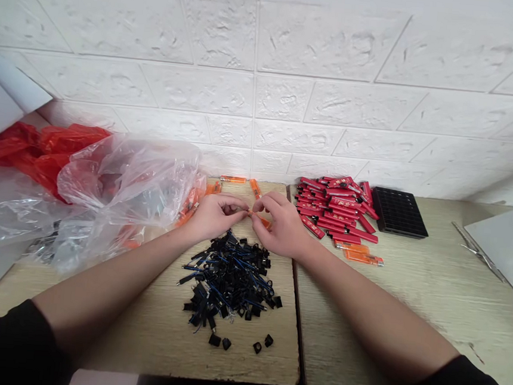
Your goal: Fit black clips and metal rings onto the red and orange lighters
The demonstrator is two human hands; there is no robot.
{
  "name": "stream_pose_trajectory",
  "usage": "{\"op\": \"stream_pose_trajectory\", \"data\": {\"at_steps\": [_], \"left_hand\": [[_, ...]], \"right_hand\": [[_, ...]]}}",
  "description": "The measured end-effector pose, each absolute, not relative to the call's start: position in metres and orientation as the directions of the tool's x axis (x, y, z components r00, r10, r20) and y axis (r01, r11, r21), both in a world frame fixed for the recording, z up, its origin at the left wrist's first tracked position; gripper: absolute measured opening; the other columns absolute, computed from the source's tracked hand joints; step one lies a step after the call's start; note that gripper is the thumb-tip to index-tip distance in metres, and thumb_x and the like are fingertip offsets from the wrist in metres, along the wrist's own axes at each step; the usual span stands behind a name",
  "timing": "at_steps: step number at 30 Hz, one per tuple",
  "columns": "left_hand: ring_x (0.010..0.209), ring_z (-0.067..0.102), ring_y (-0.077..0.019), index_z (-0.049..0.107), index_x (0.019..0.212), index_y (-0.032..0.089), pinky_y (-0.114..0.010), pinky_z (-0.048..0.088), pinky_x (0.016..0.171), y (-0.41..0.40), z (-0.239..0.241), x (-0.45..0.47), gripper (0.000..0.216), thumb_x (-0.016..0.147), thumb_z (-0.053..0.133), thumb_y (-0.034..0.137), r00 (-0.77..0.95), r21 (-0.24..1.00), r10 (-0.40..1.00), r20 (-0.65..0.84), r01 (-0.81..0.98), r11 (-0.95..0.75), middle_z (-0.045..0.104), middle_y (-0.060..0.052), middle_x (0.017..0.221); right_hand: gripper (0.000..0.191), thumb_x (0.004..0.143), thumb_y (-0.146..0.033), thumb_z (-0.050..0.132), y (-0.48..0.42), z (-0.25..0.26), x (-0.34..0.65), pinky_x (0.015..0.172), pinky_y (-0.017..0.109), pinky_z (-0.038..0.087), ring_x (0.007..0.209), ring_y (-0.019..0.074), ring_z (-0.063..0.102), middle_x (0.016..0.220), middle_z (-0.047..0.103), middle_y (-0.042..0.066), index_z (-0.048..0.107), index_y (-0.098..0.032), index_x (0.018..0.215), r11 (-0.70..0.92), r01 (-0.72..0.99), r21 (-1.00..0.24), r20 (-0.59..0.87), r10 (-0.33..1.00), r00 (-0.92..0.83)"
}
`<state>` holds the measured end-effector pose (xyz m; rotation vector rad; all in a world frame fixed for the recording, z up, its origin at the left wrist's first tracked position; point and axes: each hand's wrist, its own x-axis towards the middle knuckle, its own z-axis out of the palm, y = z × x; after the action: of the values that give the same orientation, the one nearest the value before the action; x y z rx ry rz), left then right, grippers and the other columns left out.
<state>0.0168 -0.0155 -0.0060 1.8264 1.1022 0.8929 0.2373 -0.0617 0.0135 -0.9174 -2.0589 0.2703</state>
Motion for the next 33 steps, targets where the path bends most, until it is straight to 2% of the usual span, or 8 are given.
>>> {"op": "stream_pose_trajectory", "data": {"at_steps": [3,6,10,14,17,24,33], "left_hand": [[0.067,0.064,-0.0148,0.087,0.092,0.020,-0.030,0.048,0.062,-0.012,-0.009,0.015,0.013,0.087,0.077,0.027,0.368,0.878,0.913,0.174,0.362,-0.313,0.082,-0.006,0.085],[0.069,0.066,-0.0165,0.087,0.092,0.020,-0.031,0.050,0.064,-0.009,-0.012,0.014,0.016,0.086,0.079,0.031,0.338,0.875,0.924,0.181,0.374,-0.308,0.082,-0.006,0.085],[0.068,0.066,-0.0173,0.088,0.095,0.020,-0.030,0.051,0.062,-0.005,-0.016,0.010,0.018,0.087,0.079,0.033,0.315,0.869,0.933,0.171,0.398,-0.294,0.079,-0.005,0.078],[0.071,0.069,-0.0185,0.088,0.095,0.021,-0.031,0.053,0.063,-0.002,-0.017,0.009,0.019,0.089,0.077,0.035,0.285,0.867,0.943,0.171,0.412,-0.282,0.080,-0.005,0.080],[0.075,0.072,-0.0195,0.088,0.094,0.021,-0.033,0.057,0.068,-0.001,-0.015,0.010,0.019,0.089,0.076,0.035,0.270,0.880,0.949,0.164,0.394,-0.264,0.083,-0.006,0.087],[0.082,0.074,-0.0209,0.085,0.090,0.019,-0.036,0.058,0.078,-0.002,-0.009,0.012,0.017,0.087,0.077,0.033,0.246,0.915,0.961,0.125,0.346,-0.208,0.085,-0.008,0.095],[0.079,0.072,-0.0197,0.085,0.091,0.019,-0.035,0.057,0.076,-0.001,-0.009,0.012,0.018,0.088,0.077,0.035,0.263,0.894,0.957,0.120,0.390,-0.220,0.084,-0.007,0.094]], "right_hand": [[0.013,0.096,-0.027,0.068,-0.072,0.026,0.233,0.087,0.040,0.056,0.094,0.0232,0.064,0.098,0.068,0.008,0.064,-0.021,0.107,0.811,0.297,-0.504,0.585,0.574,-0.573],[0.044,0.091,-0.045,0.078,-0.080,0.029,0.224,0.101,0.047,0.056,0.111,0.0282,0.064,0.117,0.068,0.014,0.064,-0.019,0.124,0.846,0.144,-0.514,0.531,0.445,-0.721],[0.085,0.075,-0.068,0.089,-0.085,0.024,0.211,0.118,0.054,0.047,0.128,0.0356,0.060,0.137,0.065,0.020,0.063,-0.018,0.139,0.871,0.116,-0.477,0.442,0.352,-0.825],[0.102,0.069,-0.075,0.090,-0.086,0.018,0.207,0.128,0.058,0.038,0.142,0.0391,0.054,0.149,0.061,0.021,0.060,-0.019,0.148,0.883,0.127,-0.452,0.402,0.329,-0.854],[0.092,0.077,-0.073,0.086,-0.087,0.015,0.205,0.127,0.055,0.039,0.139,0.0364,0.057,0.149,0.061,0.021,0.061,-0.017,0.147,0.886,0.153,-0.437,0.398,0.343,-0.851],[0.047,0.100,-0.052,0.068,-0.086,0.015,0.199,0.114,0.050,0.046,0.121,0.0300,0.058,0.129,0.067,0.016,0.066,-0.016,0.131,0.913,0.232,-0.337,0.375,0.356,-0.856],[0.037,0.110,-0.050,0.056,-0.084,0.016,0.189,0.103,0.043,0.048,0.106,0.0262,0.054,0.110,0.069,0.012,0.068,-0.015,0.113,0.922,0.318,-0.222,0.323,0.377,-0.868]]}}
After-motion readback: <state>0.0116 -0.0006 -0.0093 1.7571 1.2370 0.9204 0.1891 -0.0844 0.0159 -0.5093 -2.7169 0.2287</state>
